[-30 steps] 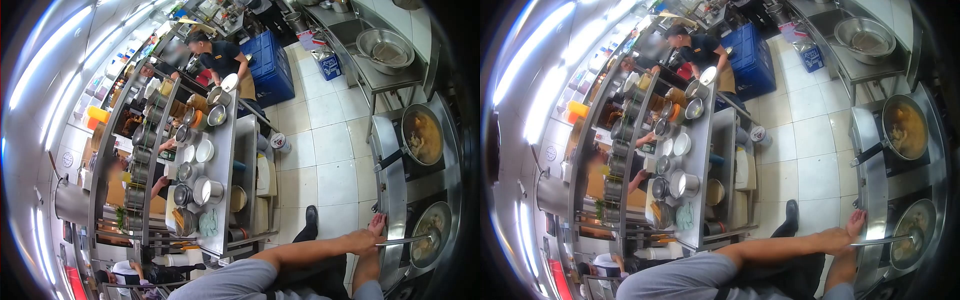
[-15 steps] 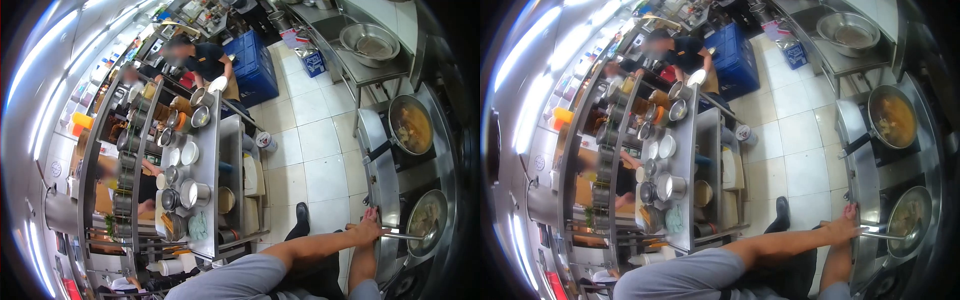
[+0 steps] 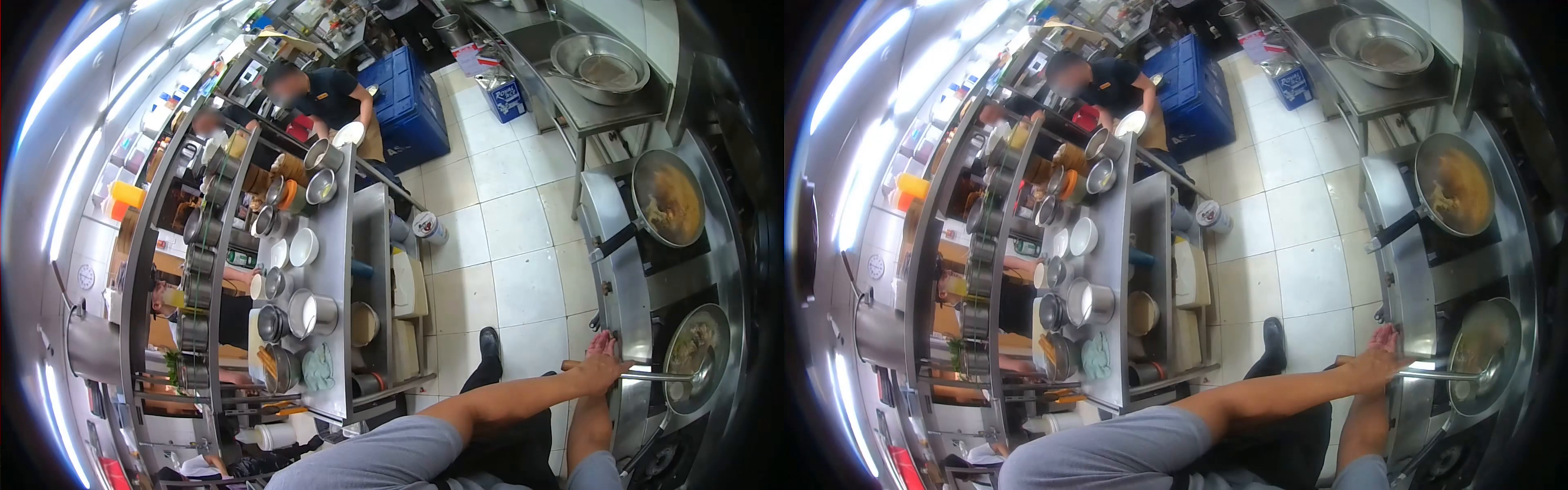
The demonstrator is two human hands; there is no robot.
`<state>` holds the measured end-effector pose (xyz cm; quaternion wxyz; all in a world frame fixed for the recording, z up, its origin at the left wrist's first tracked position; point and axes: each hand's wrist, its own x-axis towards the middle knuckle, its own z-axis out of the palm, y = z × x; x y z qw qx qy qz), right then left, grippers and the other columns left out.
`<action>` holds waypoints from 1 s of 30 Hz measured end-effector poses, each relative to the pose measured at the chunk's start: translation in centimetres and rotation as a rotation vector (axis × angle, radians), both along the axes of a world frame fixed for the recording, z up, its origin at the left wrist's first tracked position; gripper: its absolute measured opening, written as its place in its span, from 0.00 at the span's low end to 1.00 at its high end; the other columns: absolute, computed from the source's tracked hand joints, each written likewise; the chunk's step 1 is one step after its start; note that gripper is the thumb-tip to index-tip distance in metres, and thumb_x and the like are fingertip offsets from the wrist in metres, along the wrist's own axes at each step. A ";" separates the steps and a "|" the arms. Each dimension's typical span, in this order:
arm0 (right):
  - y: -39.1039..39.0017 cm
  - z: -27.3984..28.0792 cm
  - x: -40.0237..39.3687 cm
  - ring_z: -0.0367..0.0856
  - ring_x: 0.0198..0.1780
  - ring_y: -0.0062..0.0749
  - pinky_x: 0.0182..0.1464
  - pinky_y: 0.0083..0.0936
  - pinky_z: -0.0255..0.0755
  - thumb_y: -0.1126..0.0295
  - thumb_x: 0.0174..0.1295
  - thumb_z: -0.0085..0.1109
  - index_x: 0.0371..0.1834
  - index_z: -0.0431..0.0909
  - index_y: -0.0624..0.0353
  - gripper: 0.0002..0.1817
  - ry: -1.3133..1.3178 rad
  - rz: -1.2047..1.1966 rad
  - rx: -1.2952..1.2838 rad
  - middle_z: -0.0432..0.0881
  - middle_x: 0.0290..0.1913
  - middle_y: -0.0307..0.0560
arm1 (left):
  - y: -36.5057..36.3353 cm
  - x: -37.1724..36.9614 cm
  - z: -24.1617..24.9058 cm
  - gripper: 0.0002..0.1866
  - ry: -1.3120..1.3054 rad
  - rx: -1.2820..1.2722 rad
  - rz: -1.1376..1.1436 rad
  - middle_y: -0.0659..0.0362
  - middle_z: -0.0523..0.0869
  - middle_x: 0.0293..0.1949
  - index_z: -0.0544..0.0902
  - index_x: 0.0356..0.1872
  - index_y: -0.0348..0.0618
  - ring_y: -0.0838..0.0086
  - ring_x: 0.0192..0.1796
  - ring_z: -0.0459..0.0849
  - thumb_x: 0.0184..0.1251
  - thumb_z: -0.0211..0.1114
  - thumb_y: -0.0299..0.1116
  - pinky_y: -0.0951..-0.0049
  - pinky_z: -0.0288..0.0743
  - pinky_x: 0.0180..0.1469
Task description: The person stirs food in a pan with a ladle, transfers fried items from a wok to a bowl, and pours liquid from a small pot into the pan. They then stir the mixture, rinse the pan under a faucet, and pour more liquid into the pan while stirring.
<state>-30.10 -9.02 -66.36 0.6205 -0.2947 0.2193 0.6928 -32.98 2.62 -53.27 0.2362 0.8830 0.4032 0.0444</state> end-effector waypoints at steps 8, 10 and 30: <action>1.2 7.3 -4.4 0.82 0.49 0.31 0.54 0.31 0.78 0.50 0.70 0.57 0.49 0.81 0.53 0.19 0.036 0.119 0.094 0.84 0.43 0.42 | 2.2 -3.3 9.0 0.38 0.038 -0.243 -0.113 0.53 0.87 0.46 0.69 0.72 0.50 0.54 0.53 0.84 0.58 0.70 0.36 0.46 0.73 0.58; 2.1 8.4 -4.5 0.82 0.48 0.31 0.54 0.31 0.78 0.49 0.70 0.57 0.49 0.81 0.53 0.19 0.044 0.155 0.121 0.84 0.43 0.43 | 2.4 -4.5 10.5 0.39 0.049 -0.254 -0.118 0.51 0.85 0.49 0.67 0.72 0.45 0.56 0.55 0.83 0.59 0.71 0.39 0.54 0.73 0.57; -1.9 12.0 -2.6 0.76 0.54 0.40 0.56 0.40 0.73 0.53 0.70 0.51 0.64 0.69 0.52 0.24 -0.934 1.212 -0.126 0.77 0.60 0.47 | -2.8 -51.1 1.5 0.30 0.229 -0.615 0.558 0.44 0.81 0.61 0.74 0.66 0.42 0.49 0.64 0.78 0.65 0.63 0.45 0.53 0.73 0.65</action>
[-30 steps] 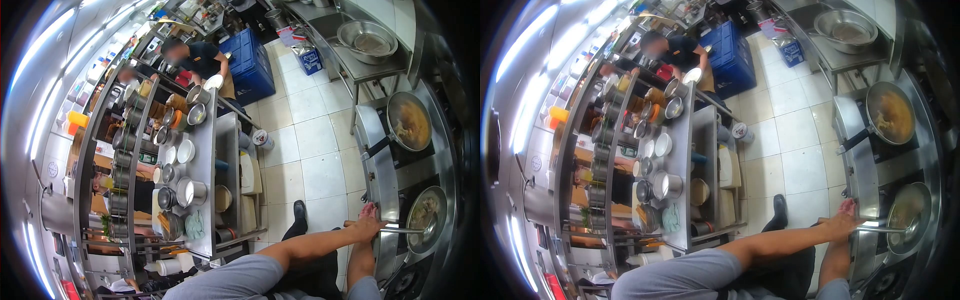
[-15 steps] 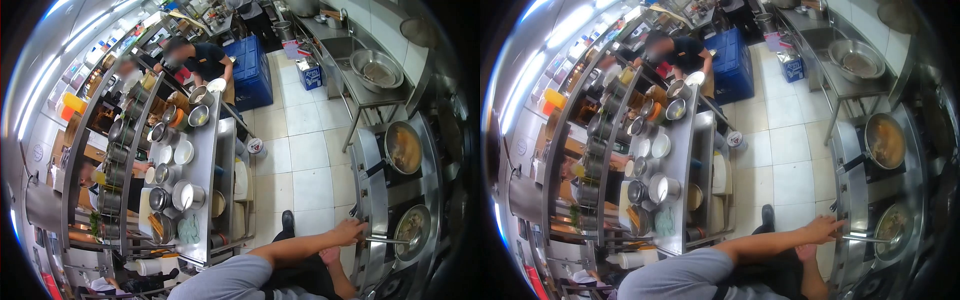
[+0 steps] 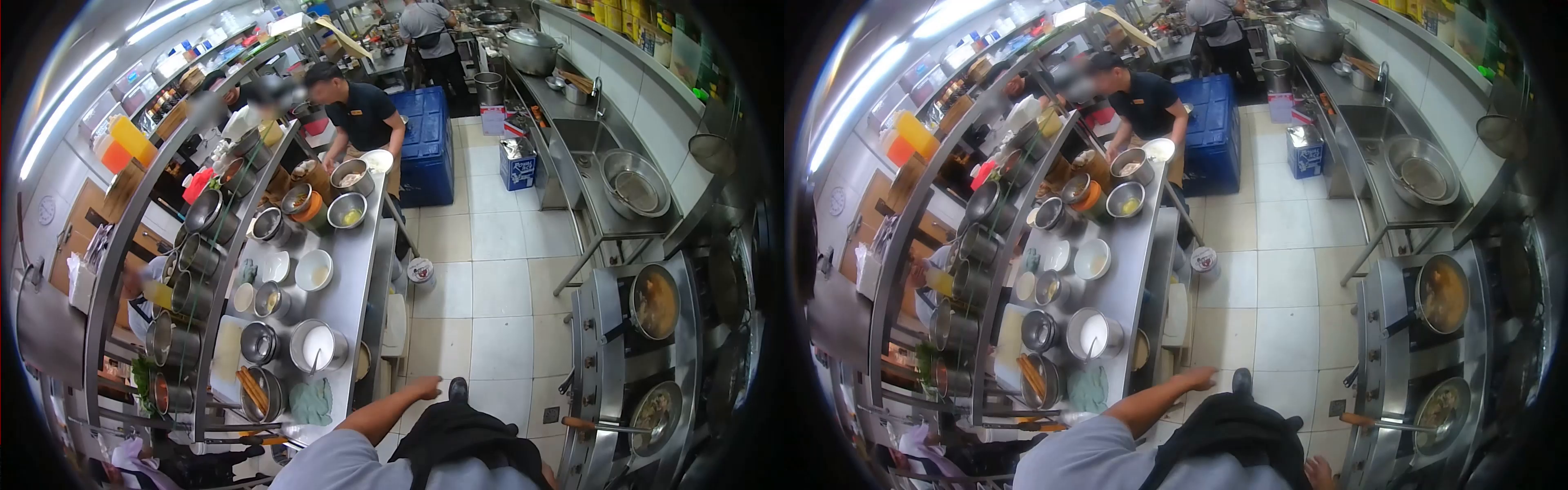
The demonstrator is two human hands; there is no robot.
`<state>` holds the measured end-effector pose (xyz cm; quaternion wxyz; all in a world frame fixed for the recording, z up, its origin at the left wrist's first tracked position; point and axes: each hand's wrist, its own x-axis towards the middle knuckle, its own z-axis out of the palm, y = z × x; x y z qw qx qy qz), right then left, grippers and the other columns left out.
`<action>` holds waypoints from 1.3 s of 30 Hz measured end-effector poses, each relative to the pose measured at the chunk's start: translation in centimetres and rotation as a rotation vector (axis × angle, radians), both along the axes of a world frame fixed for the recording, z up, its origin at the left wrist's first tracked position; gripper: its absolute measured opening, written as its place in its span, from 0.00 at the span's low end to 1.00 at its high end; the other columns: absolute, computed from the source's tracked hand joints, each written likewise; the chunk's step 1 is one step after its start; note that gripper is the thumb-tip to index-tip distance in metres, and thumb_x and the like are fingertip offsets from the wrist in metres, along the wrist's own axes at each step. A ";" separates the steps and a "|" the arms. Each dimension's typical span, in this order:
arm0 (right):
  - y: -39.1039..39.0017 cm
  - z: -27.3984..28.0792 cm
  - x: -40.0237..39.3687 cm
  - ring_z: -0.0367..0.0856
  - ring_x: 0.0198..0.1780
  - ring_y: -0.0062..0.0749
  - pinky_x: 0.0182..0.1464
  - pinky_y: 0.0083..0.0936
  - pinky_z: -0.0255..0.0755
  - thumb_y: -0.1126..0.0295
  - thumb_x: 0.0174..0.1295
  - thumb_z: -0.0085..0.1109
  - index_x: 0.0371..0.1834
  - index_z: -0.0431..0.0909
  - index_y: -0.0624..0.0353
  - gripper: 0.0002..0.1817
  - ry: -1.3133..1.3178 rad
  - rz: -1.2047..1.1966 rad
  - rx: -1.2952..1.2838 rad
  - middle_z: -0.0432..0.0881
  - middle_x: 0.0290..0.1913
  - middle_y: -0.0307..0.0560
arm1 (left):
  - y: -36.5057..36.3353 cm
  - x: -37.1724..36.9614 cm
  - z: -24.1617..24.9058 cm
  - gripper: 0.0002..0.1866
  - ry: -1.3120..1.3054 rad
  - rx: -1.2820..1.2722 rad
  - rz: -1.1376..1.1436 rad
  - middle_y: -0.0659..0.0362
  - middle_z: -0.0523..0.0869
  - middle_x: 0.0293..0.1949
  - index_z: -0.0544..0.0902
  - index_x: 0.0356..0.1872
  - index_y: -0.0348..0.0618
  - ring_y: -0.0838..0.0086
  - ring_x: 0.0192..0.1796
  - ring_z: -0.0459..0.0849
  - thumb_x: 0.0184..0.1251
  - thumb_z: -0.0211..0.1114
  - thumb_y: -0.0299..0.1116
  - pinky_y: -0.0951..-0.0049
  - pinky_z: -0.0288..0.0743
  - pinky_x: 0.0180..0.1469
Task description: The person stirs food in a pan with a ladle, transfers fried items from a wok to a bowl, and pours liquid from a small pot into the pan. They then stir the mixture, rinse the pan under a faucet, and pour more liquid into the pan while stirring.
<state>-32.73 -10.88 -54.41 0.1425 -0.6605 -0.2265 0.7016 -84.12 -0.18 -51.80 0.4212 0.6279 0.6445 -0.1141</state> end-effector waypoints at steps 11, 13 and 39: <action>-12.1 5.6 18.3 0.68 0.67 0.37 0.65 0.43 0.62 0.46 0.70 0.48 0.59 0.75 0.45 0.22 0.385 -0.781 -0.162 0.74 0.68 0.41 | 2.9 4.9 -1.7 0.29 -0.214 -0.003 0.099 0.44 0.82 0.60 0.81 0.59 0.41 0.50 0.64 0.78 0.64 0.63 0.52 0.58 0.71 0.67; -14.2 6.2 21.4 0.67 0.70 0.36 0.67 0.44 0.61 0.45 0.70 0.47 0.58 0.76 0.43 0.22 0.466 -0.925 -0.174 0.73 0.69 0.40 | 4.5 10.6 -2.8 0.29 -0.338 0.067 0.109 0.44 0.83 0.58 0.81 0.59 0.42 0.50 0.61 0.80 0.66 0.63 0.53 0.57 0.73 0.64; -8.6 4.3 22.3 0.56 0.14 0.16 0.14 0.19 0.52 0.65 0.67 0.61 0.31 0.68 0.41 0.10 0.277 -0.886 0.113 0.59 0.17 0.27 | 0.5 47.5 8.6 0.18 -0.489 0.161 -0.502 0.43 0.87 0.46 0.84 0.48 0.42 0.48 0.53 0.85 0.57 0.66 0.39 0.52 0.79 0.54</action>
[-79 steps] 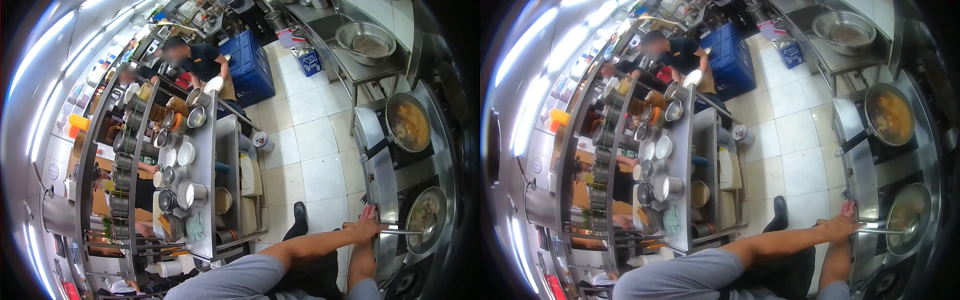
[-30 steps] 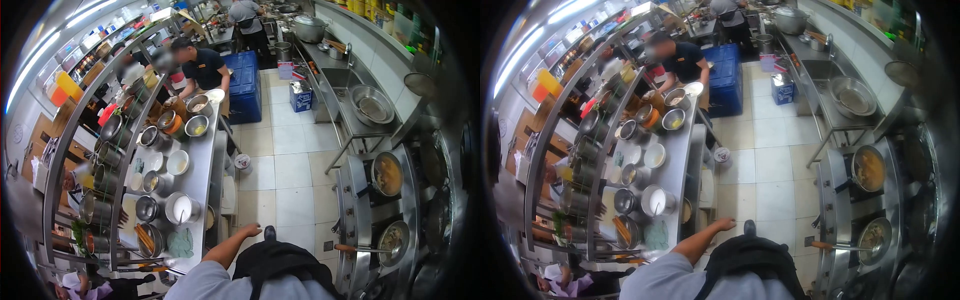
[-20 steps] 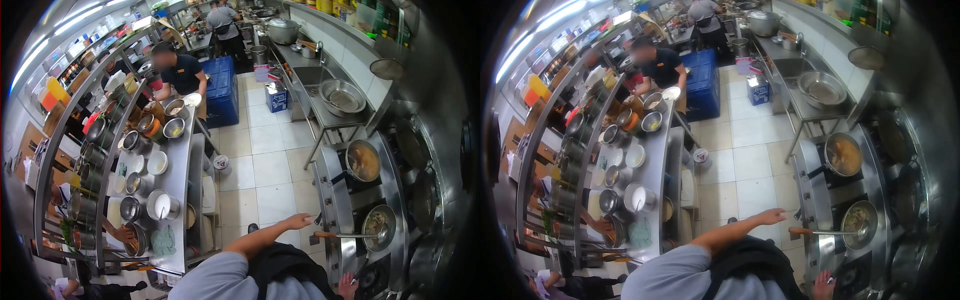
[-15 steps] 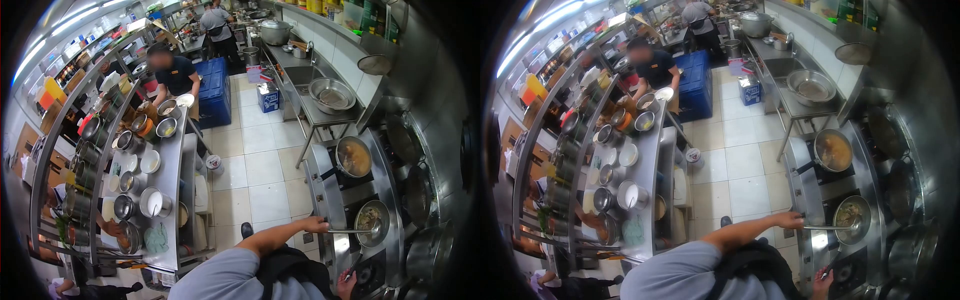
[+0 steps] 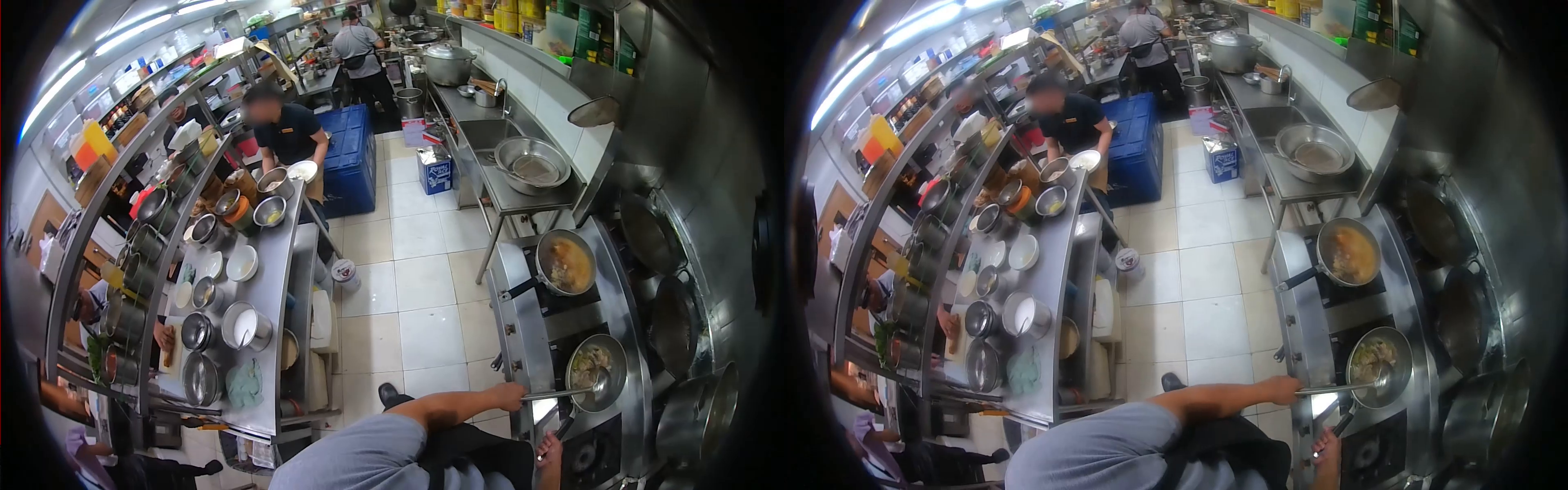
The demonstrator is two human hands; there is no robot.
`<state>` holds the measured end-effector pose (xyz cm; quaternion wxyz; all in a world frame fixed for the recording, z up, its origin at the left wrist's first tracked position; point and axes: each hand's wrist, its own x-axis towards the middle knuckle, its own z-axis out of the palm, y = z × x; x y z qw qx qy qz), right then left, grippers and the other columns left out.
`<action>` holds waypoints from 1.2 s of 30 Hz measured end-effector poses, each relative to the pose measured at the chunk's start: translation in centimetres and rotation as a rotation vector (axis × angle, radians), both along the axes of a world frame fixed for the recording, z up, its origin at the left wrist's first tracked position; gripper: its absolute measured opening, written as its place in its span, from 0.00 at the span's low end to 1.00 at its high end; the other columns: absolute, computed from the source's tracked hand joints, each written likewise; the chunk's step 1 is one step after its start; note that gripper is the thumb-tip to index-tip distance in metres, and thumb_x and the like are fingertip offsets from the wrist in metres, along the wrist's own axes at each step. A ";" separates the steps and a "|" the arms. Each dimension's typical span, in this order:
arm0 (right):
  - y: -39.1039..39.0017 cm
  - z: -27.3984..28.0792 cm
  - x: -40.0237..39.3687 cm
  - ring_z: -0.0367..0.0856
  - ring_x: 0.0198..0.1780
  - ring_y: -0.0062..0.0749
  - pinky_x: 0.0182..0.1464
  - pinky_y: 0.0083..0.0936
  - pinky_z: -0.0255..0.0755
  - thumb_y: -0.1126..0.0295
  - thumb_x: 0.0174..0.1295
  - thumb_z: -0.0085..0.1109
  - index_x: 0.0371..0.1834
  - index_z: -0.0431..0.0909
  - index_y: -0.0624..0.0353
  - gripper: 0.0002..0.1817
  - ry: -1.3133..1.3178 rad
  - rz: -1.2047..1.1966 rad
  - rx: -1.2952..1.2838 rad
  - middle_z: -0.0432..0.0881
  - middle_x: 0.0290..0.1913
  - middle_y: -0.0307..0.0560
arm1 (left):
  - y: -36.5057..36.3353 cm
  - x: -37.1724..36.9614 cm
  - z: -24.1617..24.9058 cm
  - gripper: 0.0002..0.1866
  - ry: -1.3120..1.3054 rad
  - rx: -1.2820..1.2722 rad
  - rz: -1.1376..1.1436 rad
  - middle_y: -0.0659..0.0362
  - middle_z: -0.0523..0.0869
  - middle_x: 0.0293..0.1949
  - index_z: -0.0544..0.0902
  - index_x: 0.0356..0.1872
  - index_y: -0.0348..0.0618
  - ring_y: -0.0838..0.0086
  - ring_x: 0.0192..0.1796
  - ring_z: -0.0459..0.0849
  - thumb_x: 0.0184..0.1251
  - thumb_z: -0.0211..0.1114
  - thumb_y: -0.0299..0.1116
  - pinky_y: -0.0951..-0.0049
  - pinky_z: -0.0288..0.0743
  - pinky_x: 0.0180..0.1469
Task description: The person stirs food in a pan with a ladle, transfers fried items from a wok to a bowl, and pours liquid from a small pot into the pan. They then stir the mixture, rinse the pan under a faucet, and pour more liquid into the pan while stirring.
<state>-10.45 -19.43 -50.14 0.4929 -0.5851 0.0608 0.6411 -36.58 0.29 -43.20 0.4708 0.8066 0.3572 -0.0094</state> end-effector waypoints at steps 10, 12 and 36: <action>-14.2 -7.9 4.2 0.78 0.50 0.32 0.49 0.23 0.73 0.69 0.76 0.48 0.71 0.64 0.61 0.23 -0.215 0.346 0.204 0.75 0.63 0.48 | -1.5 -11.6 7.7 0.14 -0.094 0.057 0.019 0.43 0.86 0.39 0.82 0.44 0.42 0.46 0.48 0.84 0.59 0.64 0.35 0.49 0.77 0.50; -9.5 4.6 -3.8 0.69 0.32 0.24 0.31 0.21 0.64 0.70 0.69 0.55 0.56 0.68 0.52 0.14 -0.201 0.305 0.104 0.68 0.41 0.39 | -3.4 -16.8 9.9 0.12 -0.101 0.009 0.092 0.44 0.85 0.34 0.81 0.43 0.43 0.46 0.43 0.84 0.60 0.63 0.35 0.48 0.76 0.47; -1.0 19.5 -26.2 0.59 0.11 0.17 0.12 0.19 0.55 0.75 0.65 0.61 0.35 0.65 0.48 0.12 -0.002 0.597 0.141 0.59 0.15 0.30 | -12.5 -38.6 16.1 0.14 0.054 0.088 0.491 0.47 0.87 0.34 0.82 0.49 0.45 0.47 0.42 0.86 0.65 0.65 0.38 0.50 0.77 0.44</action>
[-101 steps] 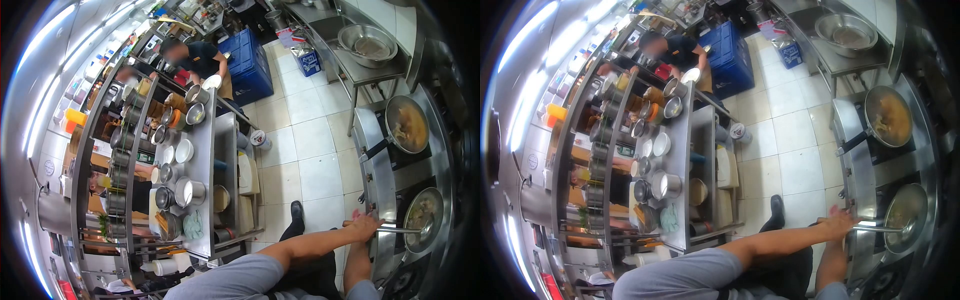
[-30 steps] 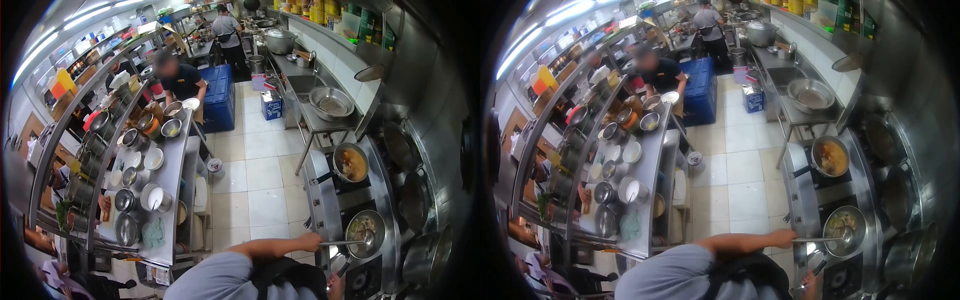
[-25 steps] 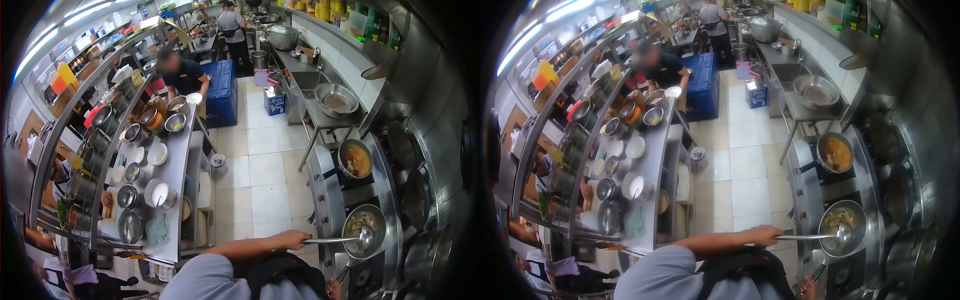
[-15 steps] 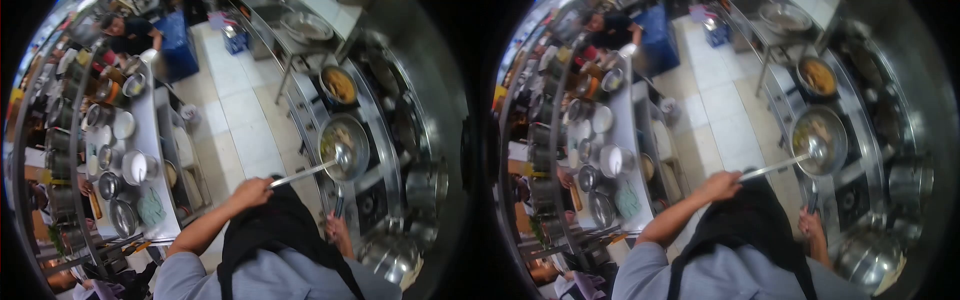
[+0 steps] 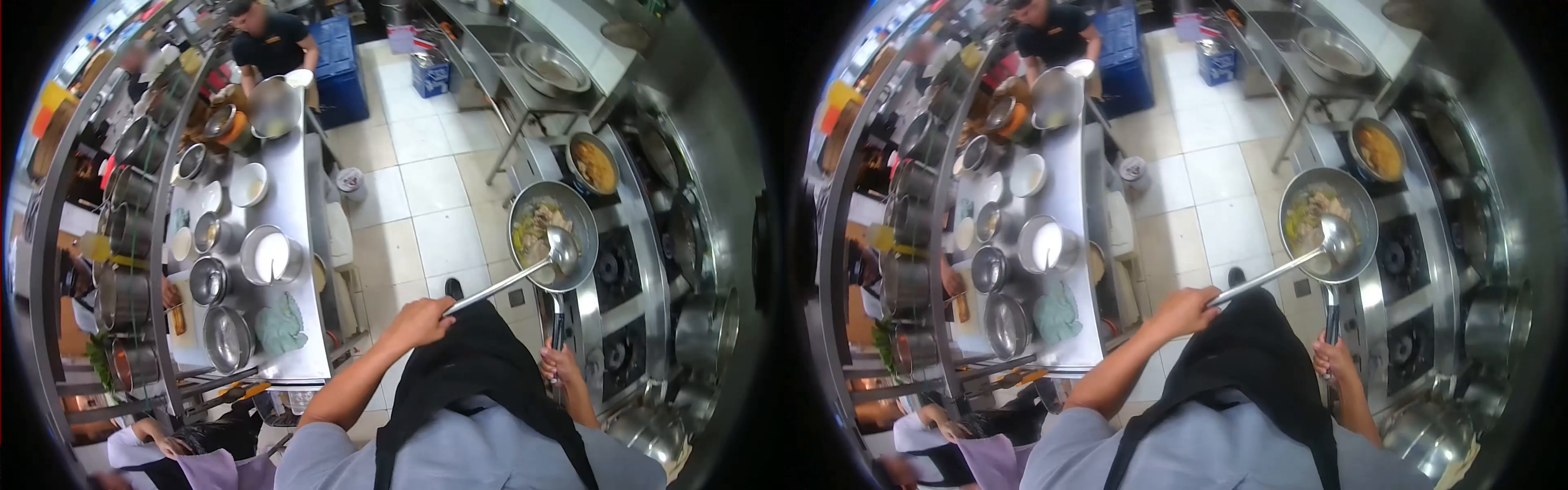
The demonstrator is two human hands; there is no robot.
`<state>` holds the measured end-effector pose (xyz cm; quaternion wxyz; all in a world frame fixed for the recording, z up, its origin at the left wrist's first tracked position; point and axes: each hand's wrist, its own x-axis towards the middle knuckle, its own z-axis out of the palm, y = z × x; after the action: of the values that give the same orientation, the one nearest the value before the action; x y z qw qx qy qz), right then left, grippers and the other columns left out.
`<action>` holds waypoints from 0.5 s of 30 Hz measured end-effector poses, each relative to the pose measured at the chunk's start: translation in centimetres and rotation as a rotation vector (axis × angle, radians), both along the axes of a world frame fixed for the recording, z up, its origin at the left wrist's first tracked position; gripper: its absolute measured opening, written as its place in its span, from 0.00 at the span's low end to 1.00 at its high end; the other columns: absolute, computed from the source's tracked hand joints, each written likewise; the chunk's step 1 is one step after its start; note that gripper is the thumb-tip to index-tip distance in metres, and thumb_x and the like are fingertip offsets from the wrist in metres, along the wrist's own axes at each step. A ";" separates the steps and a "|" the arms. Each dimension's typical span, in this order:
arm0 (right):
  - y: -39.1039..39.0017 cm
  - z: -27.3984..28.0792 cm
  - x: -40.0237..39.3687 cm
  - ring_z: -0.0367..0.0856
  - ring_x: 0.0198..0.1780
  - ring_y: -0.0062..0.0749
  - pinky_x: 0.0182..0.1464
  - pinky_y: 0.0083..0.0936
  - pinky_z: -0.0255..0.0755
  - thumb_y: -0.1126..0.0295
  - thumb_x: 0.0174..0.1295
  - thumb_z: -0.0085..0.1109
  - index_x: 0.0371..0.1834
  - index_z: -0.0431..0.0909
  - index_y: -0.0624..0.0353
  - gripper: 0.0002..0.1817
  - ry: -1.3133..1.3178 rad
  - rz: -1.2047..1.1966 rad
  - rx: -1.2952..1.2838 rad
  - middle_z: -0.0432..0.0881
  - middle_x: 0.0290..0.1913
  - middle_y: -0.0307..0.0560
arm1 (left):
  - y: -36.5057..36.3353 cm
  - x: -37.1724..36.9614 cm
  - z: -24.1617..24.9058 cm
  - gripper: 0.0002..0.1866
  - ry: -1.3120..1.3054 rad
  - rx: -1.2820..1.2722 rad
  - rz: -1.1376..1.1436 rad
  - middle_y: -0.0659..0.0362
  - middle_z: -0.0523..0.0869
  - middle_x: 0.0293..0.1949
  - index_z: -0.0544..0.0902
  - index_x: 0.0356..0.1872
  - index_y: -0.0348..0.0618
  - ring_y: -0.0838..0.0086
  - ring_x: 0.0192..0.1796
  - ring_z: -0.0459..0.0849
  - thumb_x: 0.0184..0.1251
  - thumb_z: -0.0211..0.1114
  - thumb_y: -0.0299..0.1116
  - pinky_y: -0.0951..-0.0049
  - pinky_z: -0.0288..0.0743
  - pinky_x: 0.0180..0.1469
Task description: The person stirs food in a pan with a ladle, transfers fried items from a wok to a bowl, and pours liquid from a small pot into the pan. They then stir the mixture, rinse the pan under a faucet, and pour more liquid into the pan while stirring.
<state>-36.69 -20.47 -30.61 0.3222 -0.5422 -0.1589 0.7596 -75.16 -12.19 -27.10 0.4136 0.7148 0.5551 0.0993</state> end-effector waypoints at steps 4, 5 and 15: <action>1.2 -0.9 -1.4 0.59 0.11 0.17 0.12 0.20 0.55 0.75 0.64 0.61 0.35 0.65 0.49 0.12 -0.011 0.048 -0.008 0.60 0.15 0.31 | -1.2 -1.1 -1.5 0.15 -0.028 -0.039 0.039 0.47 0.88 0.37 0.82 0.51 0.46 0.48 0.45 0.86 0.67 0.64 0.38 0.50 0.78 0.47; 1.3 -1.0 -1.7 0.59 0.11 0.17 0.12 0.20 0.55 0.75 0.64 0.61 0.35 0.65 0.49 0.12 -0.014 0.052 -0.011 0.60 0.15 0.31 | -1.4 -1.5 -1.6 0.16 -0.041 -0.071 0.052 0.47 0.88 0.37 0.82 0.53 0.48 0.49 0.45 0.86 0.66 0.64 0.39 0.50 0.78 0.47; 6.6 -0.7 -5.9 0.61 0.11 0.19 0.12 0.24 0.59 0.77 0.61 0.63 0.32 0.64 0.51 0.14 -0.025 0.221 0.013 0.62 0.16 0.34 | -4.7 -3.0 -3.7 0.14 -0.024 0.077 0.275 0.44 0.86 0.39 0.79 0.50 0.45 0.44 0.45 0.84 0.67 0.61 0.36 0.47 0.77 0.48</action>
<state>-42.62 -13.83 -31.35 0.2382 -0.5286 -0.2268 0.7826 -78.14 -16.88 -30.83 0.3750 0.6461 0.6386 0.1849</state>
